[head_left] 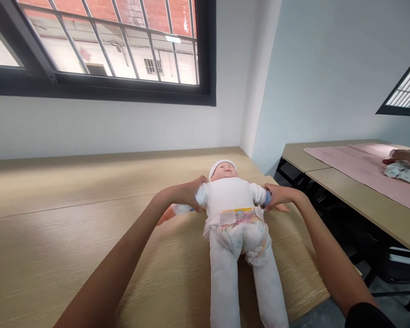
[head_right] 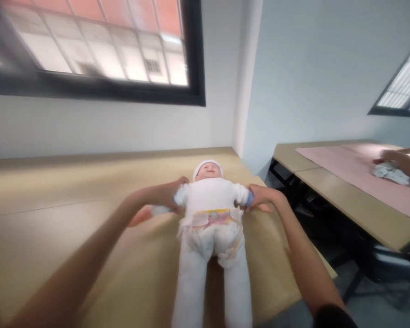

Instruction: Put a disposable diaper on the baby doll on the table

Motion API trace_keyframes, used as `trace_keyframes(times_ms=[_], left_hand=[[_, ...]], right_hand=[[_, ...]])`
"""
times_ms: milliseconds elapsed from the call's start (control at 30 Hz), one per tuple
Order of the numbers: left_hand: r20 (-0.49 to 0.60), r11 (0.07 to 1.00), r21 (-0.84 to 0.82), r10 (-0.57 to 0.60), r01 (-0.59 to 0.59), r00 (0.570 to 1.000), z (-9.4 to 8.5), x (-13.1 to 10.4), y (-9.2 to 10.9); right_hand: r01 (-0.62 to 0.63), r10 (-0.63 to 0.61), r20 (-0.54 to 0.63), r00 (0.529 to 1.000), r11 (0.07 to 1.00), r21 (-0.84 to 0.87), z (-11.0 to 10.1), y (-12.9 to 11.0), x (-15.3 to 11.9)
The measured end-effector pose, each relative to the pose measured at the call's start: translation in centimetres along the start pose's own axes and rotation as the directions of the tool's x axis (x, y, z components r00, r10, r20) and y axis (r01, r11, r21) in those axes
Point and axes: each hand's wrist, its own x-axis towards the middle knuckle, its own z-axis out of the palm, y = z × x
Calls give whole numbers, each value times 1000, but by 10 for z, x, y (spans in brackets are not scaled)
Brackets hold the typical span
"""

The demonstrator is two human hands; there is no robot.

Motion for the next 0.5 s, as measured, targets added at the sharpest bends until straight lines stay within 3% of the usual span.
trace_keyframes(times_ms=[100, 233, 333, 500], left_hand=[[-25, 977, 162, -138, 141, 990, -8, 0, -11], [75, 893, 359, -318, 272, 945, -13, 1, -18], [153, 927, 279, -301, 251, 941, -12, 4, -18], [109, 980, 132, -166, 151, 980, -8, 6, -16]], right_hand=[[-125, 137, 120, 983, 987, -101, -4, 1, -3], [-125, 144, 117, 983, 980, -155, 0, -4, -1], [-87, 100, 78, 992, 984, -158, 3, -4, 3], [-18, 25, 54, 998, 992, -128, 8, -8, 6]])
